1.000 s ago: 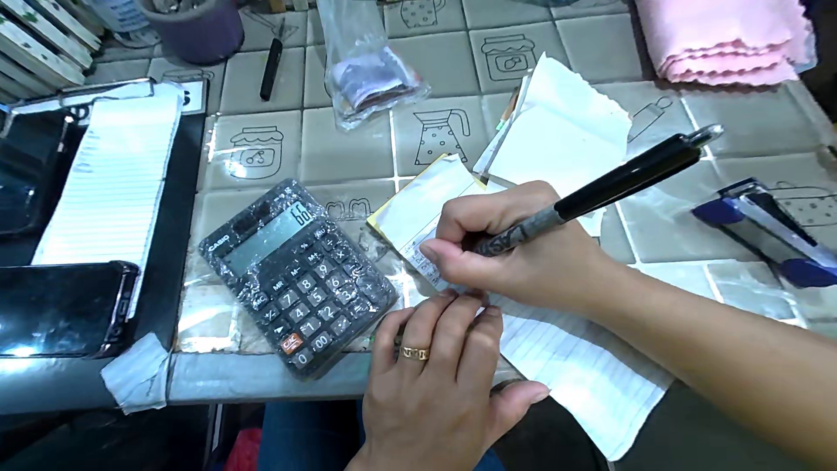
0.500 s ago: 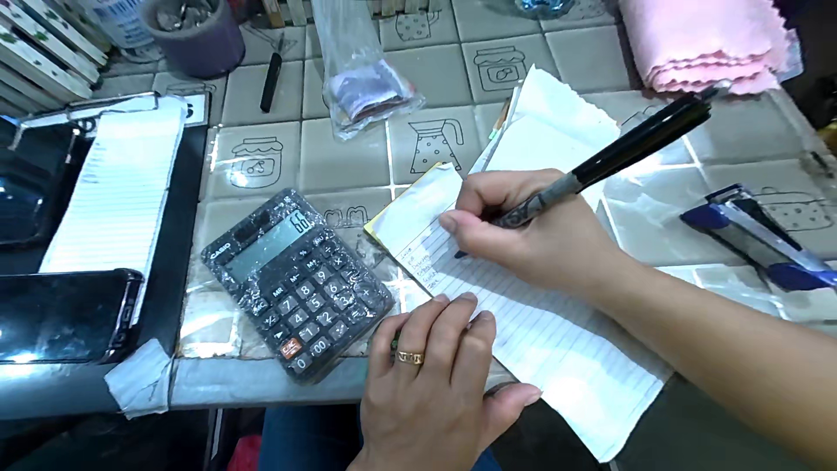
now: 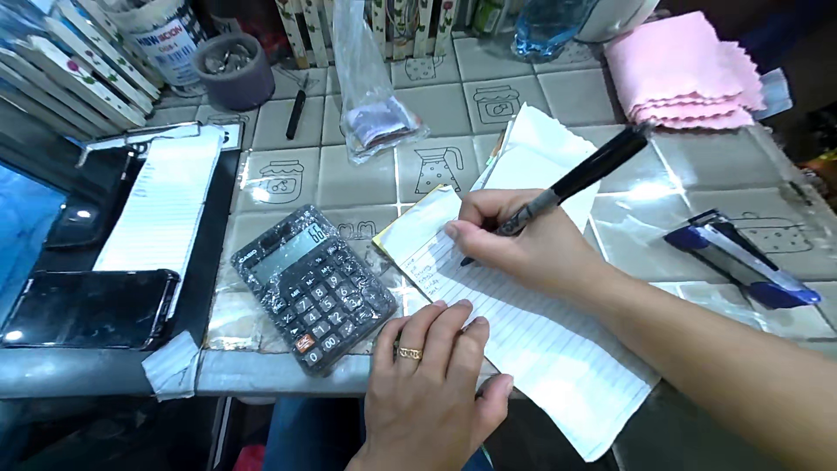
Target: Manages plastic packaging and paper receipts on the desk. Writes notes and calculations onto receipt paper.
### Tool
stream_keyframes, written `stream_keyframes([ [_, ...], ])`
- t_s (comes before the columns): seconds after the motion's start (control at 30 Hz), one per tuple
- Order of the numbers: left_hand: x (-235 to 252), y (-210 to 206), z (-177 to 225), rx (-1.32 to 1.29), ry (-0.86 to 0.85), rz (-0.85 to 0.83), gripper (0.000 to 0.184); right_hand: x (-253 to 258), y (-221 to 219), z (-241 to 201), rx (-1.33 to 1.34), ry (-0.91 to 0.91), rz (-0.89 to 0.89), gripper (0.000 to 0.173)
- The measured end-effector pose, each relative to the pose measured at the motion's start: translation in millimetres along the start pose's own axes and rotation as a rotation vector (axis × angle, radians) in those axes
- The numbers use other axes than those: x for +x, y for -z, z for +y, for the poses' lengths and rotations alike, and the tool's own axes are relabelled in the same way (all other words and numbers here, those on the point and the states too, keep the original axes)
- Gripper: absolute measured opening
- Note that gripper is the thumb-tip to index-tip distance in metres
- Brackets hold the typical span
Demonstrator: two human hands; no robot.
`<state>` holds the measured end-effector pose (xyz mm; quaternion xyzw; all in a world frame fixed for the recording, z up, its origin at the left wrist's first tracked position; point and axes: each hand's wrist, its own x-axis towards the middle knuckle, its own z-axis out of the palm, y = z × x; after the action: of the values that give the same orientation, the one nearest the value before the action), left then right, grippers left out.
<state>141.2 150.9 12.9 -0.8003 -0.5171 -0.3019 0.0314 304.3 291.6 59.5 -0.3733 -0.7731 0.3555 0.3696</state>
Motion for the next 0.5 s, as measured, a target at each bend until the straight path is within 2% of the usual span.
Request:
stream_keyframes([
  [0.17,0,-1,-1,0.033,-0.02,-0.004,0.043,10,9,0,0.386,-0.248,0.063,0.027],
  [0.23,2,-1,0,0.003,-0.04,-0.006,0.046,13,10,0,0.463,-0.283,0.06,0.023],
  [0.37,7,0,5,-0.104,-0.066,-0.075,0.065,9,7,-4,0.427,-0.244,0.012,0.017],
  [0.5,13,0,9,-0.095,-0.014,-0.151,0.092,1,-1,-9,0.354,-0.243,-0.045,0.021],
])
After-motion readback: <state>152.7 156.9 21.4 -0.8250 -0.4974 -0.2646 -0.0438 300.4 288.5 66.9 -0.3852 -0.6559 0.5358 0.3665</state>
